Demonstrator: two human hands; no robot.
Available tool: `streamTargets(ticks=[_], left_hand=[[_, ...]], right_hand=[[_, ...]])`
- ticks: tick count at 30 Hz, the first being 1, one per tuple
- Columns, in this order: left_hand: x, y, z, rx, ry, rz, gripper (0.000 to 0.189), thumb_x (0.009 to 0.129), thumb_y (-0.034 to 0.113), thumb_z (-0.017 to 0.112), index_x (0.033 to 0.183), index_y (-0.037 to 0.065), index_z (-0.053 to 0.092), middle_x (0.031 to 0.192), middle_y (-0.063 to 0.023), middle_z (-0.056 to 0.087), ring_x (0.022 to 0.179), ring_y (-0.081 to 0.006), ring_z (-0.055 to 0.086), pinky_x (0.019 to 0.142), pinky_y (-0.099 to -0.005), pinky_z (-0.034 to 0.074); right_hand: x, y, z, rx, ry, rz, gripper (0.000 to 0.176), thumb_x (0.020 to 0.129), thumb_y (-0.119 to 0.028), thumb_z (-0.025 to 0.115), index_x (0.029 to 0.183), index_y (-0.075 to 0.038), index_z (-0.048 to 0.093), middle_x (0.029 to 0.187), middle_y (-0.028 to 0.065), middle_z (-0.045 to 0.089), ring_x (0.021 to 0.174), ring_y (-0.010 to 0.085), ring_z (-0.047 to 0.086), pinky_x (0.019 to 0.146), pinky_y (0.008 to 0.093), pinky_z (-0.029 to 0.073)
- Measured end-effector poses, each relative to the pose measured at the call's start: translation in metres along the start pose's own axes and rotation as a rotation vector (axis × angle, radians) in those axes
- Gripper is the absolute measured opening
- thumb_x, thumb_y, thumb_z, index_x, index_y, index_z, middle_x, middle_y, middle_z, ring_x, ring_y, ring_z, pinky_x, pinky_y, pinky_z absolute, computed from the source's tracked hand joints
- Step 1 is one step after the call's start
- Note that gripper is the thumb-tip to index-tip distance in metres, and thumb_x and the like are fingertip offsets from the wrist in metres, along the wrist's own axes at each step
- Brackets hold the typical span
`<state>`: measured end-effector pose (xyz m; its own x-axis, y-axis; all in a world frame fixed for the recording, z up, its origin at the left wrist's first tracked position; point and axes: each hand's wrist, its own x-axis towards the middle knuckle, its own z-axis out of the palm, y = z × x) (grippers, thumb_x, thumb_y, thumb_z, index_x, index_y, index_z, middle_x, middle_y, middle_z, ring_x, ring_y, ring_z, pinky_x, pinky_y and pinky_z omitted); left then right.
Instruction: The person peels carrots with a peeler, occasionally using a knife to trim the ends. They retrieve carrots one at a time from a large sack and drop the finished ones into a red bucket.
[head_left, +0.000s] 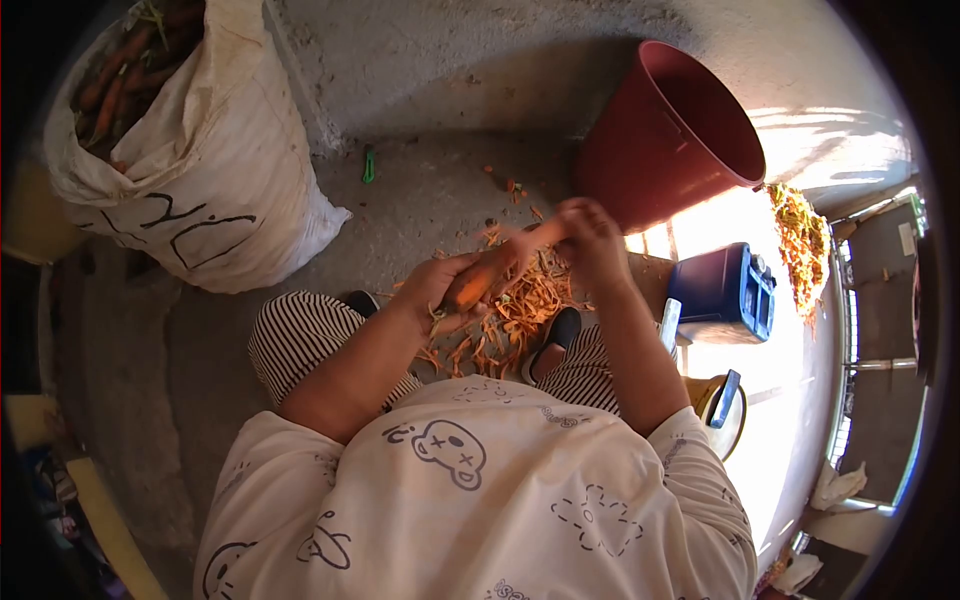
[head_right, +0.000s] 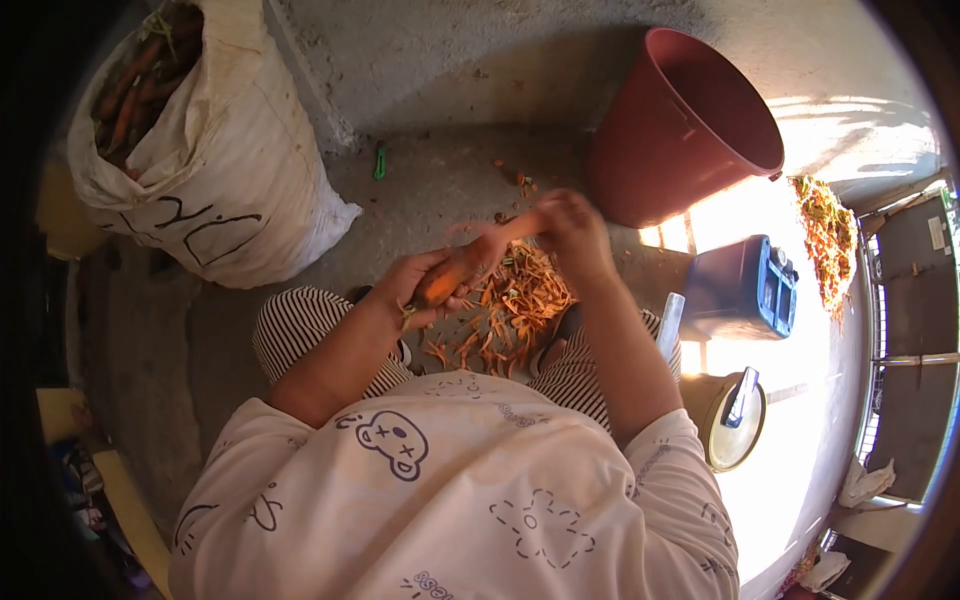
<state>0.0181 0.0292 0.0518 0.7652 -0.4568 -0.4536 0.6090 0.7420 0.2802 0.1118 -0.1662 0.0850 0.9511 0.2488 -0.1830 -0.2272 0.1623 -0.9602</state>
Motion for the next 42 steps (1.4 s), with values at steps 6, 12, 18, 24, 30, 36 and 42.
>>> streamTargets(ticks=[6, 12, 18, 24, 30, 36, 42], left_hand=[[-0.015, 0.005, 0.003, 0.095, 0.116, -0.012, 0.037, 0.084, 0.031, 0.046, 0.104, 0.0, 0.045, 0.081, -0.0101, 0.051, 0.066, -0.0131, 0.052, 0.053, -0.023, 0.044], [-0.004, 0.0, 0.002, 0.091, 0.165, 0.002, 0.032, 0.084, 0.029, 0.046, 0.1, 0.001, 0.046, 0.078, -0.0092, 0.051, 0.062, -0.0138, 0.051, 0.05, -0.0219, 0.044], [-0.003, -0.006, -0.003, 0.129, 0.069, 0.017, 0.03, 0.085, 0.026, 0.044, 0.1, 0.0, 0.045, 0.077, -0.0097, 0.05, 0.06, -0.0144, 0.05, 0.047, -0.0225, 0.043], [-0.012, 0.004, -0.021, -0.02, 0.048, -0.021, 0.034, 0.084, 0.026, 0.045, 0.106, 0.0, 0.04, 0.081, -0.0104, 0.05, 0.064, -0.0133, 0.049, 0.047, -0.0223, 0.042], [-0.007, -0.001, -0.004, 0.078, 0.153, -0.008, 0.035, 0.084, 0.027, 0.045, 0.105, 0.0, 0.041, 0.082, -0.011, 0.049, 0.064, -0.0139, 0.049, 0.048, -0.0218, 0.043], [-0.003, -0.005, -0.012, 0.074, 0.031, -0.027, 0.034, 0.085, 0.027, 0.043, 0.104, 0.0, 0.042, 0.08, -0.01, 0.05, 0.06, -0.0132, 0.048, 0.048, -0.0216, 0.042], [-0.011, 0.002, -0.014, -0.025, 0.107, -0.039, 0.034, 0.085, 0.027, 0.043, 0.105, 0.0, 0.042, 0.081, -0.011, 0.049, 0.061, -0.0134, 0.047, 0.049, -0.0213, 0.041]], right_hand=[[0.042, -0.007, -0.088, -0.29, 0.359, -0.156, 0.013, 0.081, -0.012, 0.052, 0.092, -0.005, 0.049, 0.074, 0.0042, 0.053, 0.048, 0.0072, 0.044, 0.041, 0.0191, 0.036], [-0.01, -0.007, 0.007, 0.086, -0.007, -0.012, 0.016, 0.076, -0.007, 0.058, 0.088, -0.005, 0.047, 0.07, 0.0043, 0.053, 0.045, 0.0063, 0.044, 0.039, 0.0186, 0.036], [-0.023, 0.011, 0.024, 0.036, -0.209, 0.085, 0.014, 0.075, -0.006, 0.058, 0.084, -0.005, 0.047, 0.069, 0.0022, 0.052, 0.046, 0.006, 0.043, 0.037, 0.0182, 0.034], [0.042, 0.029, -0.107, -0.297, 0.472, -0.069, 0.017, 0.076, -0.007, 0.058, 0.086, -0.006, 0.044, 0.069, 0.0022, 0.049, 0.044, 0.0048, 0.037, 0.035, 0.0194, 0.032], [-0.014, -0.001, 0.002, 0.017, -0.082, -0.006, 0.018, 0.075, -0.008, 0.059, 0.087, -0.006, 0.046, 0.072, 0.0031, 0.052, 0.048, 0.0044, 0.041, 0.038, 0.017, 0.032], [-0.005, 0.029, 0.003, 0.025, -0.103, 0.004, 0.017, 0.074, -0.008, 0.06, 0.086, -0.006, 0.048, 0.065, 0.0, 0.051, 0.045, 0.0043, 0.041, 0.037, 0.0177, 0.031], [0.035, 0.038, -0.101, -0.56, 0.49, -0.097, 0.025, 0.072, -0.011, 0.063, 0.09, -0.004, 0.047, 0.068, 0.0028, 0.052, 0.043, 0.0062, 0.041, 0.037, 0.0189, 0.033]])
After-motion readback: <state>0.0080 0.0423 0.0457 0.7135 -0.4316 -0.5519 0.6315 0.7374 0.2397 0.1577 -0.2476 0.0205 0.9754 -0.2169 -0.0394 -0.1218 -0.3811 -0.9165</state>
